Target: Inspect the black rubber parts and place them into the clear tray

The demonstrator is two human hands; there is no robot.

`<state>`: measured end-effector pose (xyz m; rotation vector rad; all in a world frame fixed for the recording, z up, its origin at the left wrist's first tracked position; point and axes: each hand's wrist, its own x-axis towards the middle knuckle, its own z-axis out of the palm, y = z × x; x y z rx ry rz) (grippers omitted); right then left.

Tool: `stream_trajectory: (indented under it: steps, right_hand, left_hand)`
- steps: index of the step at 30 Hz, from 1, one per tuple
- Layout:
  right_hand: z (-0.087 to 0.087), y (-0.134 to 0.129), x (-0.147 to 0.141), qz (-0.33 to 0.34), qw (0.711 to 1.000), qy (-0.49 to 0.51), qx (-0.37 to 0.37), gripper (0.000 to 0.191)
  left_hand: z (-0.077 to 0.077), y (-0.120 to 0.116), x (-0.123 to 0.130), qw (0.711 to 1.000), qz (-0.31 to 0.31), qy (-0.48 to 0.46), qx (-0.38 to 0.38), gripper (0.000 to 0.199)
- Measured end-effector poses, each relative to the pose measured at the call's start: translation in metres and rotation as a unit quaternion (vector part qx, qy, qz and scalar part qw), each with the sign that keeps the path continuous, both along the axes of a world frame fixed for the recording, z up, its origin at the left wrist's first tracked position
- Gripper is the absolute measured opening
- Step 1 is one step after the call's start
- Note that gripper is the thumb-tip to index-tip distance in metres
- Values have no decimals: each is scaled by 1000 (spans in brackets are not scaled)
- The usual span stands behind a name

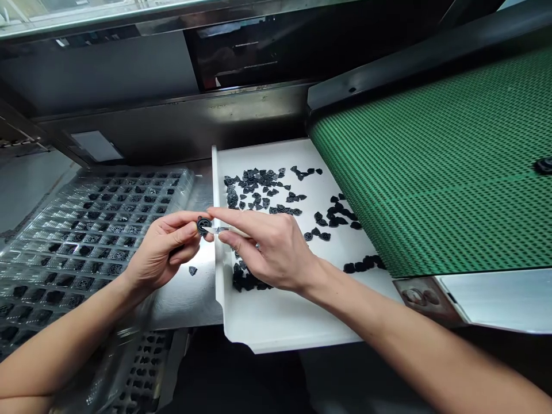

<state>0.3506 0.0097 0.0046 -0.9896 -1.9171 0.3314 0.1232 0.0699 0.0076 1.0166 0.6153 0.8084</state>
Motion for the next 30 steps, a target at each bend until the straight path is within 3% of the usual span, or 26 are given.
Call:
stream_trajectory:
  steps: [13, 30]
  right_hand:
    - [1, -1, 1, -3, 999, -3, -32, 40]
    - [-1, -1, 2, -9, 1000, -20, -9, 37]
  left_hand:
    - [1, 1, 0, 1000, 7, 8, 10, 22]
    - [1, 3, -1, 1000, -2, 10, 7, 21]
